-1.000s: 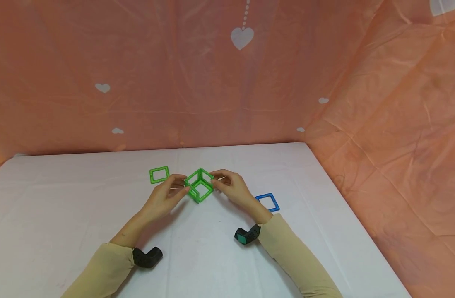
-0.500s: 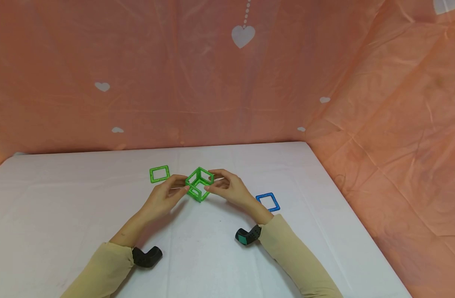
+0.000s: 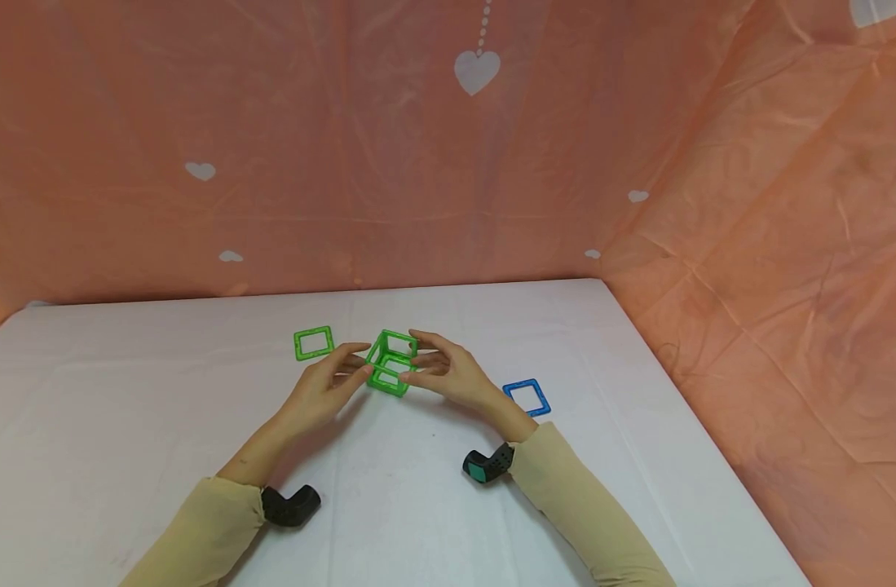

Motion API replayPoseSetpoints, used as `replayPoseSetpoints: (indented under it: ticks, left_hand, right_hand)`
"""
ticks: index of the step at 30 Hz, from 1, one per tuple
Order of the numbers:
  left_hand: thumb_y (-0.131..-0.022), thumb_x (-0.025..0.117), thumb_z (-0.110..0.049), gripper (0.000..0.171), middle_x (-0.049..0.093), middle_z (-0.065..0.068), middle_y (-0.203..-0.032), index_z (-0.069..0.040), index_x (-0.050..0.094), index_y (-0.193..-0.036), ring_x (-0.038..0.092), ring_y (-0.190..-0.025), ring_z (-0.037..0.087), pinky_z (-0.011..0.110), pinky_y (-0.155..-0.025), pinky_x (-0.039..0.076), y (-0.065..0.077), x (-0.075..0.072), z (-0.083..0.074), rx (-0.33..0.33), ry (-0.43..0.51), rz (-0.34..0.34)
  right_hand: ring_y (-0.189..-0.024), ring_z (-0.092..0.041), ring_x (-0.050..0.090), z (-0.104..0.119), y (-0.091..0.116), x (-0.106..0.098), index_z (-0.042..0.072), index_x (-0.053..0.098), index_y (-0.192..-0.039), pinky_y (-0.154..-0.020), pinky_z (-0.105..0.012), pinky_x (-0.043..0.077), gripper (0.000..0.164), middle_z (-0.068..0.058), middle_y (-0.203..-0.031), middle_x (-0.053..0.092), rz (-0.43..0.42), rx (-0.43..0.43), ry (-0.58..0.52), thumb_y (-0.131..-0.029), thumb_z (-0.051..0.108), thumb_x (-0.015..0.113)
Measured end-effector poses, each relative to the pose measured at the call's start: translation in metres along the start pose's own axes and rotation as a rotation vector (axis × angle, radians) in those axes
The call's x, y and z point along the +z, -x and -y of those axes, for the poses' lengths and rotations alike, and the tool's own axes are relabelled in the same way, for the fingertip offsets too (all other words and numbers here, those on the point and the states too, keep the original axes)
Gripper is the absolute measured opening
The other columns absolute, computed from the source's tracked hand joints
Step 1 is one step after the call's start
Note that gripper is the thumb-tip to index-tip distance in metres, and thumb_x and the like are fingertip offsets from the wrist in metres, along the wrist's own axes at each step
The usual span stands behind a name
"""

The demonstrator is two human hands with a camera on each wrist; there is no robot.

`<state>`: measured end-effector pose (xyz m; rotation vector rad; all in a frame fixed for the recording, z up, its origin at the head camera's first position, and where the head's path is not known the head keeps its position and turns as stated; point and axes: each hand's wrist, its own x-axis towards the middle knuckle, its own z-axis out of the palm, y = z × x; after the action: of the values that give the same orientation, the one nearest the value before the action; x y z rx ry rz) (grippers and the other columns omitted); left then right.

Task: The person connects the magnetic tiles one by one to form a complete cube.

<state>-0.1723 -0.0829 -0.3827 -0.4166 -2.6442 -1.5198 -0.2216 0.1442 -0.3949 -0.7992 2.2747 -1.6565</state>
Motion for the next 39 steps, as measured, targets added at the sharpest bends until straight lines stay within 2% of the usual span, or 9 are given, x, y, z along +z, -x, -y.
replayPoseSetpoints:
  ticks: [10,17,24,28,32,36,39]
  left_hand:
    - [-0.098,0.055,-0.020,0.047,0.067,0.015,-0.104,-0.003,0.044,-0.140,0.065,-0.097,0.026,0.040,-0.089,0.052,0.000,0.000,-0.001,-0.021,-0.010,0.021]
    - [-0.096,0.057,-0.018,0.052,0.066,0.013,-0.098,-0.002,0.040,-0.143,0.065,-0.091,0.024,0.040,-0.085,0.052,0.000,0.000,0.001,0.005,-0.013,0.011]
    - [-0.097,0.056,-0.021,0.057,0.065,0.013,-0.099,-0.004,0.034,-0.147,0.065,-0.094,0.026,0.041,-0.087,0.052,0.000,0.000,0.001,-0.007,-0.021,0.028]
    - [-0.096,0.058,-0.022,0.058,0.060,0.016,-0.106,-0.002,0.036,-0.146,0.063,-0.094,0.027,0.043,-0.086,0.051,0.000,0.000,0.000,-0.007,-0.038,0.011]
    - [-0.095,0.060,-0.022,0.058,0.053,0.022,-0.121,0.000,0.037,-0.145,0.060,-0.098,0.031,0.045,-0.088,0.050,-0.001,0.001,0.000,-0.002,-0.048,-0.013]
    - [-0.096,0.059,-0.022,0.058,0.046,0.024,-0.134,0.000,0.036,-0.145,0.056,-0.111,0.036,0.049,-0.096,0.045,-0.001,0.001,0.001,0.015,-0.058,-0.018]
    - [-0.097,0.058,-0.025,0.060,0.044,0.023,-0.140,-0.002,0.034,-0.147,0.052,-0.122,0.038,0.051,-0.102,0.041,-0.001,0.000,0.002,0.027,-0.066,0.005]
  right_hand:
    - [-0.128,-0.035,0.050,0.000,0.000,0.000,-0.002,0.035,-0.145,-0.103,-0.044,0.043,0.067,-0.023,-0.140,0.048,0.010,-0.022,-0.037,-0.087,0.004,0.068]
    - [-0.131,-0.034,0.047,-0.001,0.001,0.000,0.005,0.041,-0.144,-0.105,-0.045,0.040,0.060,-0.020,-0.143,0.046,0.017,0.005,-0.040,-0.089,0.006,0.066]
    - [-0.130,-0.033,0.048,0.001,0.002,-0.001,0.005,0.042,-0.144,-0.106,-0.045,0.040,0.058,-0.019,-0.142,0.047,0.028,-0.002,0.009,-0.091,0.008,0.064]
    - [-0.128,-0.035,0.050,0.002,0.005,-0.005,0.002,0.043,-0.142,-0.105,-0.048,0.040,0.057,-0.020,-0.142,0.047,0.015,-0.001,0.051,-0.090,0.009,0.065]
    - [-0.129,-0.035,0.049,0.004,0.009,-0.011,0.003,0.044,-0.142,-0.106,-0.047,0.040,0.057,-0.018,-0.144,0.046,-0.002,0.034,0.046,-0.090,0.011,0.066]
    - [-0.129,-0.034,0.049,0.004,0.013,-0.016,0.002,0.044,-0.142,-0.105,-0.045,0.041,0.058,-0.017,-0.145,0.046,-0.008,0.052,0.039,-0.090,0.012,0.067]
    - [-0.129,-0.033,0.049,0.003,0.017,-0.021,0.002,0.044,-0.141,-0.104,-0.044,0.041,0.058,-0.017,-0.145,0.045,-0.015,0.062,0.050,-0.090,0.013,0.067]
